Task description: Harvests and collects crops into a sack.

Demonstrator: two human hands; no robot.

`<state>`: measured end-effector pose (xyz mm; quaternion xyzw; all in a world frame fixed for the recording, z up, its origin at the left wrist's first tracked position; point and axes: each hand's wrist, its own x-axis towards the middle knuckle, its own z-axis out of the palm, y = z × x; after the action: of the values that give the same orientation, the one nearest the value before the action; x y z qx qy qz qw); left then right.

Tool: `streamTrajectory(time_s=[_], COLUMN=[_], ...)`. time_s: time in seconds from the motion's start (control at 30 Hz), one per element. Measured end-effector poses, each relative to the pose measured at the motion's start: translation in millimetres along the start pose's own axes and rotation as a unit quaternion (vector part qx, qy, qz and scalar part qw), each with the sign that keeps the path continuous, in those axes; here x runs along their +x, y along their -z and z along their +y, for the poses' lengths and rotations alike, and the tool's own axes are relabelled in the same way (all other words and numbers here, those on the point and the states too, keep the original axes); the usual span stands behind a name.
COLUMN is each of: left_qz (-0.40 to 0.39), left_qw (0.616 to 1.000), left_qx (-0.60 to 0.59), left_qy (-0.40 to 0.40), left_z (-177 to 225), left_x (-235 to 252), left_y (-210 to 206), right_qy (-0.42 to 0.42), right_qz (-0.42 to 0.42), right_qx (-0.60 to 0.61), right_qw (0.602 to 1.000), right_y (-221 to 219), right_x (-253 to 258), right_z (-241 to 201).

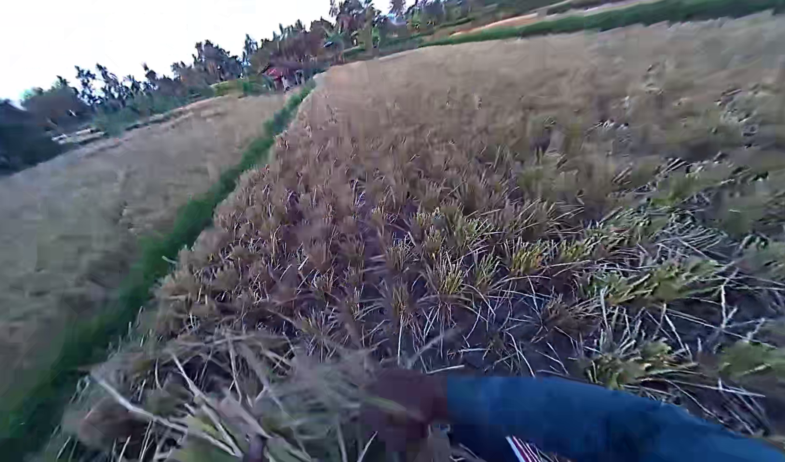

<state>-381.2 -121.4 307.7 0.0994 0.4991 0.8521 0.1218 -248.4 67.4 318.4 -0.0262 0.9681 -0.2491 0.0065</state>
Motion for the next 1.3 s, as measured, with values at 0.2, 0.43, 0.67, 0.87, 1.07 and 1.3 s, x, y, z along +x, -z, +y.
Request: streamTrajectory(time_s=[0.2, 0.43, 0.67, 0.87, 1.07, 1.3], left_qz=[0.145, 0.065, 0.183, 0.223, 0.334, 0.351], left_qw=[0.986, 0.998, 0.979, 0.969, 0.923, 0.92], left_qx=[0.011, -0.002, 0.031, 0.017, 0.031, 0.011], left_qy=[-0.077, 0.025, -0.079, -0.108, -0.186, -0.171], left_z=[14.7, -23.9, -39.4, -63.1, -35.3, -64.4], left_x=[22.6, 7.7, 13.1, -17.1, -80.5, -106.3], left_y=[44.2, -40.8, -29.1, -39.4, 0.3, -38.6], right_qy=[-0.215, 0.14, -0.159, -0.196, -0.298, -0.119], right_qz=[-0.113, 0.084, -0.021, -0.145, 0.049, -0.187], right_qx=[-0.013, 0.103, 0.476, 0.329, 0.338, 0.377], right_qw=[0.97, 0.981, 0.865, 0.912, 0.891, 0.899], right_y=[47.9, 50.1, -23.7, -16.1, 34.3, -18.9], right_x=[-64.7, 72.1, -3.2, -45.4, -92.3, -40.1], right_z=[103.0, 9.0, 129.4, 120.8, 259.9, 125.9])
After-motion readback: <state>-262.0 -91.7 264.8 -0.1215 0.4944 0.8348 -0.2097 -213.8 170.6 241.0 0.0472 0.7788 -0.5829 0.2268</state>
